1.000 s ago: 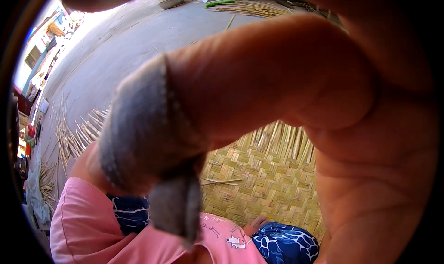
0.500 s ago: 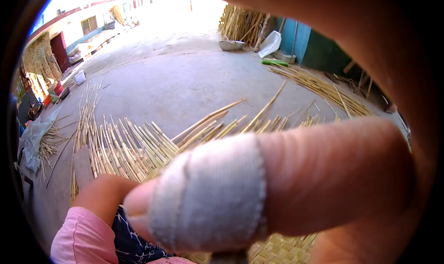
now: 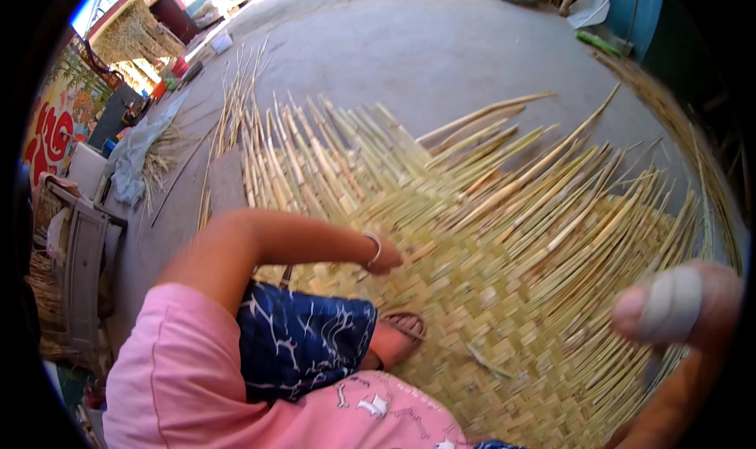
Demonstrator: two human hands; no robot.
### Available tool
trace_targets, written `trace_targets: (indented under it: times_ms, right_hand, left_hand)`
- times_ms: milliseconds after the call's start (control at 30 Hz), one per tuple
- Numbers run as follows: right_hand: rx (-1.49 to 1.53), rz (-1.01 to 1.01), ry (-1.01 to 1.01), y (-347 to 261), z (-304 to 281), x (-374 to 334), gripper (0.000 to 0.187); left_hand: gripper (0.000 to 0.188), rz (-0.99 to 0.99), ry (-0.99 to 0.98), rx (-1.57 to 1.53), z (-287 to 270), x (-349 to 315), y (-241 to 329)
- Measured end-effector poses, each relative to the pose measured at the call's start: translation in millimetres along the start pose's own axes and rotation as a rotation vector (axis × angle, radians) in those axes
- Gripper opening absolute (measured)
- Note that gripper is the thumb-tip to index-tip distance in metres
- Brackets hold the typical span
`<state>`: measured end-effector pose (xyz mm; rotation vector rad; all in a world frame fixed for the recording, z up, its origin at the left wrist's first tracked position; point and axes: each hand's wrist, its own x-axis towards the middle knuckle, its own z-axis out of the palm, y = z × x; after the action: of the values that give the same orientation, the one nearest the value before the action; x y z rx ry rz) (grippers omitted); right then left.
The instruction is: The person weaves a large flat basket using dried palm leaves. They sit on the floor and interlace the leaves by hand, occasionally using a wooden block to press the weave tight.
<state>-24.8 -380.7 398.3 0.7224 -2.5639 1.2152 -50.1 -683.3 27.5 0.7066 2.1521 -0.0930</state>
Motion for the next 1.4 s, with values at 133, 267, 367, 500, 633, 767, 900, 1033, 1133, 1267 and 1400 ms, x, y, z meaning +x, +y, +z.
trace_targets:
  times_ms: [133,267,367,500,633,767,900,1033,1133,1267,1400]
  right_hand:
    - [-0.107,-0.334,-0.114,88.2,35.0,-27.3,0.052]
    - [0.269,0.388,-0.328,183.2,88.0,-80.5,0.048]
    - [0.289,0.544,-0.636,203.6,121.9,-123.8,0.044]
    - [-0.003,0.349,-1.037,191.8,132.5,-122.5,0.043]
    - [-0.160,0.229,-1.025,185.0,137.3,-107.5,0.043]
    - [-0.224,0.308,-0.957,202.0,124.7,-113.2,0.042]
    - [-0.178,0.499,-0.947,220.4,114.8,-122.4,0.042]
    - [-0.206,0.611,-0.922,238.4,102.5,-129.5,0.043]
    - [-0.173,0.673,-0.902,240.2,93.5,-133.2,0.044]
    - [-0.121,0.705,-0.894,237.9,95.0,-122.9,0.045]
    - [-0.097,0.774,-0.847,252.2,79.6,-131.8,0.045]
  left_hand:
    - [0.036,-0.131,-0.029,-0.081,29.4,-46.0,-21.4]
    - [0.035,-0.399,0.032,-0.148,48.7,-81.8,-90.4]
    - [0.033,-0.537,0.083,-0.229,91.0,-113.6,-126.2]
    - [0.033,-0.762,0.373,-0.502,148.7,-149.2,-130.6]
    - [0.032,-1.062,0.788,-0.762,219.1,-162.4,-157.6]
    - [0.030,-1.203,0.966,-0.959,231.0,-159.2,-197.8]
    - [0.031,-1.239,0.739,-1.011,216.5,-152.3,-225.7]
    - [0.025,-1.423,0.718,-1.220,168.4,-152.7,-220.8]
    - [0.023,-1.509,0.692,-1.185,155.4,-149.8,-223.0]
    - [0.030,-1.460,0.605,-1.341,203.4,-133.8,-273.0]
    - [0.032,-1.455,1.053,-1.835,198.1,-136.2,-277.1]
